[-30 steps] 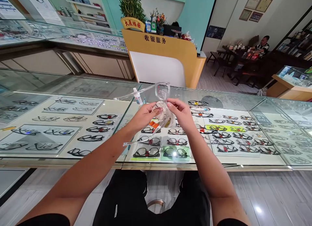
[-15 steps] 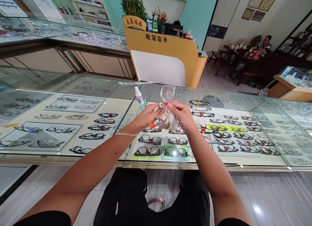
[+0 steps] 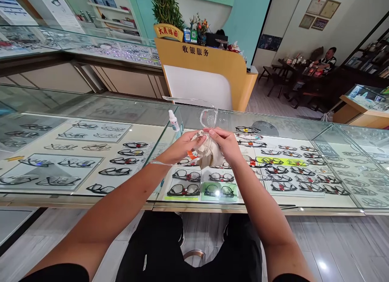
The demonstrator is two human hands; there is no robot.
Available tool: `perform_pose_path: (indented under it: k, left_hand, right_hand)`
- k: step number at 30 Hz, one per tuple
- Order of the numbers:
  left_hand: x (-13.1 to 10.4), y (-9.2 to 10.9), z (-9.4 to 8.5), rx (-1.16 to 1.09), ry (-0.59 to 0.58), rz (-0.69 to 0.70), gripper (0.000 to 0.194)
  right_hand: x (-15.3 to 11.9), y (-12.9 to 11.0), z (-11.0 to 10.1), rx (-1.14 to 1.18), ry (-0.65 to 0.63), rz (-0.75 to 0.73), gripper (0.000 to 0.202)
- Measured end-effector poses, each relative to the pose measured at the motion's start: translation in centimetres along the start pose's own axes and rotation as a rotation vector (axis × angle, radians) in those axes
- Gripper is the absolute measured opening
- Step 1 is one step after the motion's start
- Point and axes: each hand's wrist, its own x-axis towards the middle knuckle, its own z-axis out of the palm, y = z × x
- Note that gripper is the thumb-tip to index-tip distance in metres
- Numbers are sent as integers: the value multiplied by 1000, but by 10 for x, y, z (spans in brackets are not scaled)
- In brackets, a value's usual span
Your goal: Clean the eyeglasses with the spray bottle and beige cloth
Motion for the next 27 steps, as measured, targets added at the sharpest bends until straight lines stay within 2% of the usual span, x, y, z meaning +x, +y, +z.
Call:
perform_pose_path:
  k: [6,13,19,24,27]
  left_hand:
    - [2,-3,-6,31,-85,15,62]
    - [4,-8,-2,49,5,9,56]
    - [3,-6,-13,61,-130,-21,61]
    - [6,-15,-8,96,-37,-5,52]
    - [7,-16,-5,57,24,-22,55]
  right_hand:
    - [1,0,-1,56,1,12,33]
    - [0,0,-1,19,-33,14,35]
    - [1,-4,0,46,2,4,35]
    - [1,0,4,37,0,14,38]
    - [2,1,3,10,-3,3,40]
